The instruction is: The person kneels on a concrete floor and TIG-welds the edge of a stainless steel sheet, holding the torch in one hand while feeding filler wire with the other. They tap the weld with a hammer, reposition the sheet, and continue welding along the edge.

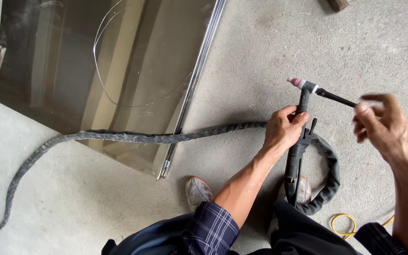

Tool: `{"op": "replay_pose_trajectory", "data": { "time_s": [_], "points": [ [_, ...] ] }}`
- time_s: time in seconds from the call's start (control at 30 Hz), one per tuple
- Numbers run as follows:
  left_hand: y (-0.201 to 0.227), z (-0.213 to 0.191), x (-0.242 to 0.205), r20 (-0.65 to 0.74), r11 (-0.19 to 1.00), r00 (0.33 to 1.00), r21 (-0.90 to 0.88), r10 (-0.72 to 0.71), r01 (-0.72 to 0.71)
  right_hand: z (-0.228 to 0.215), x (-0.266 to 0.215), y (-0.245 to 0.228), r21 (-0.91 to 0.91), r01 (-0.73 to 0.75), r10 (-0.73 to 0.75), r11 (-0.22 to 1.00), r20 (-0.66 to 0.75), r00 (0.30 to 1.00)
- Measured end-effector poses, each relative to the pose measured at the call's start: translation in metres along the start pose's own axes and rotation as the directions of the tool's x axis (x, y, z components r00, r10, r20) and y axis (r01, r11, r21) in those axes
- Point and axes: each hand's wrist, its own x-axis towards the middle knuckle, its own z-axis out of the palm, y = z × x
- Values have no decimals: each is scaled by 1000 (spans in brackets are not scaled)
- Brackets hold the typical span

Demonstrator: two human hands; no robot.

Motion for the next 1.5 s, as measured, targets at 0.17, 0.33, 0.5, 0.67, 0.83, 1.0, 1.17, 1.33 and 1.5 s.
{"op": "replay_pose_trajectory", "data": {
  "time_s": [0.17, 0.33, 0.5, 0.67, 0.83, 1.0, 1.17, 1.33, 1.5],
  "points": [
    [13, -8, -7, 43, 997, 999, -81, -11, 14, 5, -3, -4, -100, -253, 241, 962, -117, 963],
    [10, -5, -2, -22, 997, 997, 35, -71, 71, 2, 3, -19, 259, -286, 286, 923, 37, 957],
    [-11, 5, 5, -44, 999, 999, -8, 32, -33, 9, 5, -35, 135, -350, 358, 927, -38, 933],
    [-11, 3, 5, -23, 999, 999, -15, -29, 29, 15, 21, 23, -477, 272, -441, 836, -289, 850],
    [-38, 10, 11, 65, 929, 998, -369, -13, 36, 30, 27, 9, 158, 77, -48, 984, -184, 982],
    [-32, 3, 10, 251, 833, 968, -540, 26, 117, 50, 16, 10, 230, 29, 32, 973, -255, 966],
    [-51, 4, 19, 301, 793, 953, -591, 45, 149, 52, 31, 64, -90, 67, -98, 994, -398, 912],
    [-59, 4, 19, 237, 778, 971, -607, -18, 162, 44, 102, 52, -144, 168, -211, 975, -378, 902],
    [-37, -19, 4, 179, 710, 983, -688, -39, 153, 48, 135, 29, 7, 193, -184, 981, -262, 947]
  ]
}}
